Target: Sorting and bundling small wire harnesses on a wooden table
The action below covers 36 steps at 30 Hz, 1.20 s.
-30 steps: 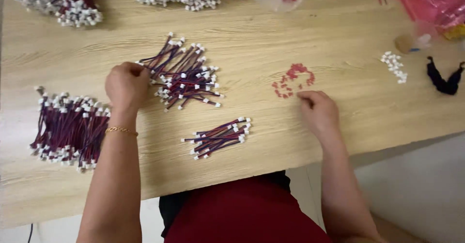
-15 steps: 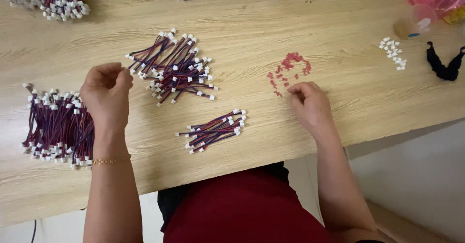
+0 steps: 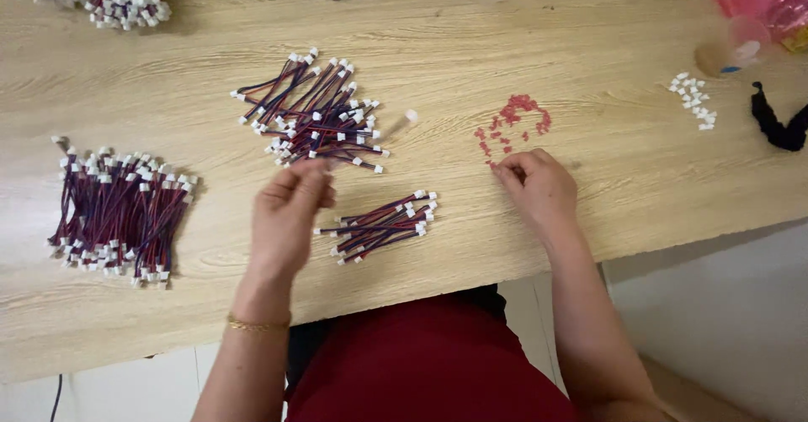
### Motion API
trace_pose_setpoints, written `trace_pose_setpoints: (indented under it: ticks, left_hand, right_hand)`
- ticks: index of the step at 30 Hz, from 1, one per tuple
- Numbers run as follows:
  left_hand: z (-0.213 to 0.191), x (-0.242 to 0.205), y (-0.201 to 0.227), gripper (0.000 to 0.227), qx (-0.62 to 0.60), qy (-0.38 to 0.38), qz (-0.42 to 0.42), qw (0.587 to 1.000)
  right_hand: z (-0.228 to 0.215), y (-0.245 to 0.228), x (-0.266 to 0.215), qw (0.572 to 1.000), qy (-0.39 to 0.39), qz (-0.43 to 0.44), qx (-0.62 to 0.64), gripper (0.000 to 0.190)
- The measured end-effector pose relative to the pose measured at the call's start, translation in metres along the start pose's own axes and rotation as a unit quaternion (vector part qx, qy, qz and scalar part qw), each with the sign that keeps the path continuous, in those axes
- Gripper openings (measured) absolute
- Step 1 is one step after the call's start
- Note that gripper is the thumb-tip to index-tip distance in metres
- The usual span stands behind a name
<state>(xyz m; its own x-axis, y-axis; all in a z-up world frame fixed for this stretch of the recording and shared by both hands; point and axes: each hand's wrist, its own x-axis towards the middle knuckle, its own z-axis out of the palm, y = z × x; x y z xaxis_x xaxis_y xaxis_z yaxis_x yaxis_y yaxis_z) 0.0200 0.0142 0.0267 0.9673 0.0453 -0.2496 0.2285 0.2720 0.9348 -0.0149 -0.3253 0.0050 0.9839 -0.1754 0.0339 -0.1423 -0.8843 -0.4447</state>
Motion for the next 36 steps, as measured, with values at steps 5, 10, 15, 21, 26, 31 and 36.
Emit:
trace_pose_setpoints:
  ticks: [5,10,15,21,26,31,36]
  left_hand:
    - [0.006,-0.001,-0.044,0.014,-0.008,-0.012,-0.017,1.0]
    - [0.014,-0.001,-0.049,0.013,-0.052,0.002,-0.021,0.998]
    - [0.016,0.001,-0.053,0.016,-0.073,-0.017,-0.021,0.997]
    - [0.014,-0.005,-0.049,0.018,-0.09,-0.006,-0.021,0.996]
    - [0.011,-0.007,-0.048,0.018,-0.07,-0.007,-0.006,0.998]
    - [0.012,-0.008,-0.047,0.018,-0.061,-0.011,0.003,0.998]
    - [0.012,-0.011,-0.048,0.024,-0.061,-0.025,0.02,0.998]
  right_hand:
    - [0.012,0.023,0.004,0.998,0.007,0.021,0.058,0.015]
    - [0.004,-0.015,-0.006,0.937,0.016,0.039,0.347,0.011]
    - [0.0,-0.087,-0.01,0.892,-0.037,-0.021,0.45,0.015]
    - [0.021,-0.15,-0.021,0.859,-0.08,-0.114,0.492,0.013]
    - [0.028,-0.162,-0.011,0.864,-0.095,-0.133,0.476,0.011]
    - [0.038,-0.157,-0.008,0.855,-0.099,-0.114,0.497,0.011]
    - [0.046,-0.154,-0.007,0.856,-0.095,-0.099,0.498,0.017]
